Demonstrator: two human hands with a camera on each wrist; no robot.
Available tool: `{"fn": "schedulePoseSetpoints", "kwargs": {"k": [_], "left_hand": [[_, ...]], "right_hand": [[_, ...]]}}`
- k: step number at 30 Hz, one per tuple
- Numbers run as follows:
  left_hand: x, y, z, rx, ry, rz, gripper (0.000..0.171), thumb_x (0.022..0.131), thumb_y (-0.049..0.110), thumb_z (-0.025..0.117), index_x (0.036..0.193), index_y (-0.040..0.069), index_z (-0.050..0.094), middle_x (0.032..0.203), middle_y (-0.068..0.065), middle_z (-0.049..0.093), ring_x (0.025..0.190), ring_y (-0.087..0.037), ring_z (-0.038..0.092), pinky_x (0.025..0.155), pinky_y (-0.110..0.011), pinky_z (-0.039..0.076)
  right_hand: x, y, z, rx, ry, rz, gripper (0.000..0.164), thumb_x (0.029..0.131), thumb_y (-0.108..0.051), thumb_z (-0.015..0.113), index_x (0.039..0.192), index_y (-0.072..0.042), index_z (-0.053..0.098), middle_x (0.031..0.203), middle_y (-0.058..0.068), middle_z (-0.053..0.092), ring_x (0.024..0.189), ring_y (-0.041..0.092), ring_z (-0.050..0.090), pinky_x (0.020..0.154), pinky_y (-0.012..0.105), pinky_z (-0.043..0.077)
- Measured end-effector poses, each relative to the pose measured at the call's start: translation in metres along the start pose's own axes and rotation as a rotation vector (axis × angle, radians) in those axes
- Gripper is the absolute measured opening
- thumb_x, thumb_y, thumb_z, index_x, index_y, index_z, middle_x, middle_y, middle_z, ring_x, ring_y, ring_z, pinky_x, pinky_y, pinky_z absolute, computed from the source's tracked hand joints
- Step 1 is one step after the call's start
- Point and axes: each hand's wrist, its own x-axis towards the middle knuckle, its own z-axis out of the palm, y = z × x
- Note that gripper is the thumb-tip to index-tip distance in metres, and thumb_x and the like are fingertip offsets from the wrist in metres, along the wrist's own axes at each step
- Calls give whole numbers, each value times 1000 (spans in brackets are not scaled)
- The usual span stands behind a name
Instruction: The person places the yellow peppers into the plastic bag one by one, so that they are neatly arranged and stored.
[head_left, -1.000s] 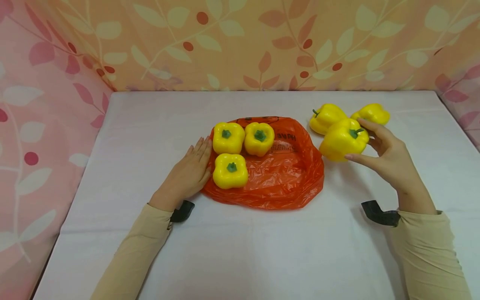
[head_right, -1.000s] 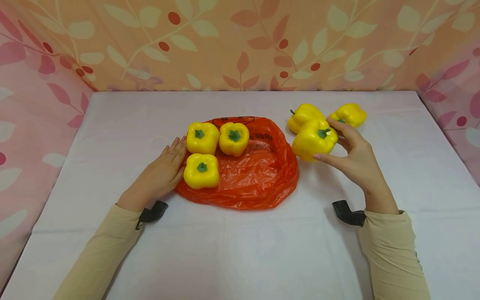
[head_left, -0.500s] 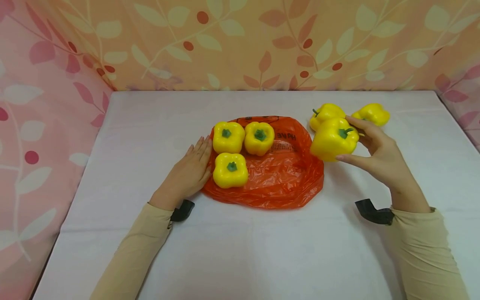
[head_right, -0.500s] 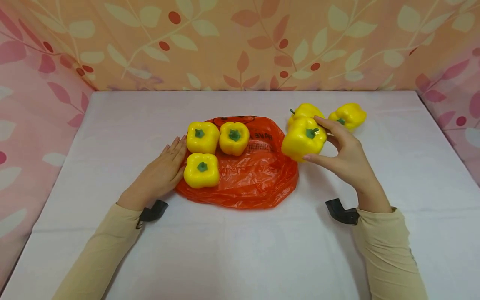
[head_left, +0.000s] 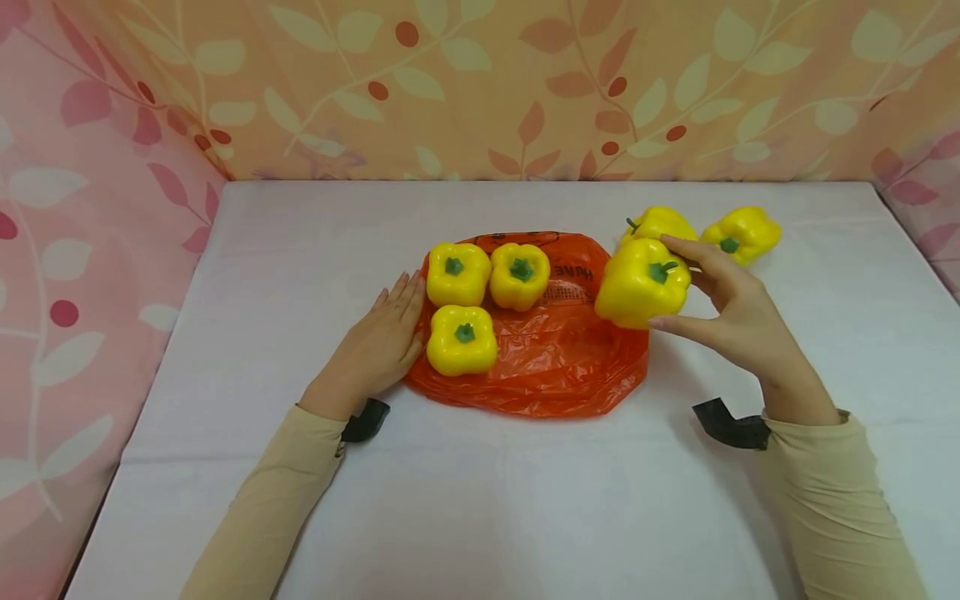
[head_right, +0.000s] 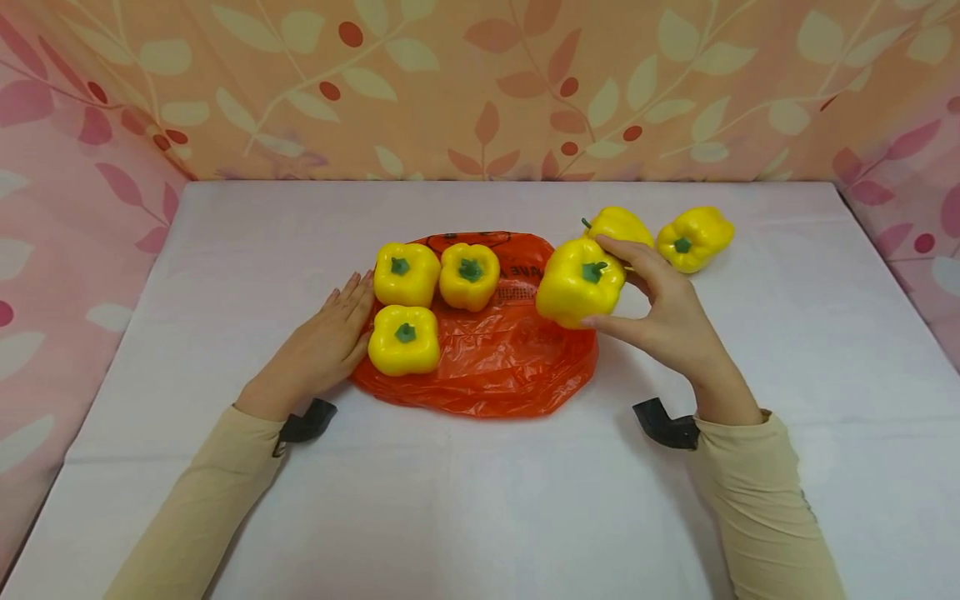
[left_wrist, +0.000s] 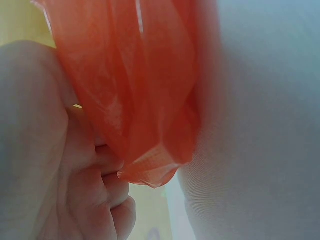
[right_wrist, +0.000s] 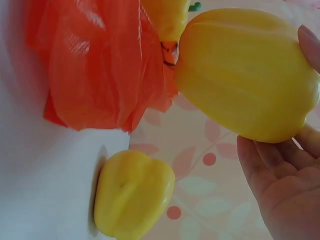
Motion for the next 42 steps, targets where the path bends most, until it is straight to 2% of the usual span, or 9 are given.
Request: {"fn": "schedulePoseSetpoints", "kwargs": {"k": [7, 15, 27, 31, 33, 38, 42], "left_hand": [[0, 1, -1, -4, 5, -3, 66, 98, 23, 41, 148, -5, 8, 156, -18, 7, 144, -28, 1, 115, -44, 7], [0, 1, -1, -8, 9, -6, 66, 98, 23, 41, 148, -5, 8, 156, -17, 7, 144, -28, 1, 115, -44, 7], [0, 1, -2, -6, 13, 4, 66, 98, 23, 41, 148, -6, 9, 156, -18, 7, 144, -29, 2, 115, -44, 7], [0, 1, -2, -11, 13, 3, 66, 98, 23, 41, 148, -5, 8, 156, -17, 6, 144, -29, 2, 115, -44, 8], [0, 1, -2, -11, 13, 2, 67, 98, 23, 41, 148, -5, 8, 156, -17, 6, 144, -28, 2, 115, -44, 8], [-1, 1, -2, -13, 11, 2, 67, 98, 23, 41, 148, -5, 8, 156, -17, 6, 144, -29, 1, 115, -44, 8], [-1, 1, -2, -11, 8, 3, 66, 98, 22, 41, 148, -6, 8, 156, -18, 6, 144, -29, 2, 115, -44, 8]], "right_hand": [[6, -8, 9, 27, -30, -73, 85, 58, 27, 74, 135, 4, 47, 134, 3, 51, 122, 13, 45, 100, 17, 37], [10, -13, 17, 24, -76, -94, 85, 59, 21, 77, 136, 2, 47, 134, 2, 50, 123, 13, 43, 100, 17, 37], [9, -13, 35, 30, -165, -15, 78, 68, 6, 80, 138, -3, 46, 137, 9, 46, 123, 8, 42, 100, 16, 35], [10, -13, 41, 32, -195, 11, 77, 70, 1, 81, 138, -5, 46, 136, 8, 47, 122, 14, 43, 100, 16, 36], [11, -13, 44, 27, -208, 28, 77, 71, -2, 81, 139, -6, 46, 137, 8, 47, 124, 18, 42, 103, 23, 36], [14, -12, 53, 39, -240, 36, 75, 72, -6, 81, 139, -9, 46, 137, 8, 48, 125, 24, 41, 104, 52, 33], [16, -11, 59, 53, -262, 27, 74, 72, -8, 82, 138, -9, 47, 137, 6, 49, 124, 23, 41, 104, 54, 32]]}}
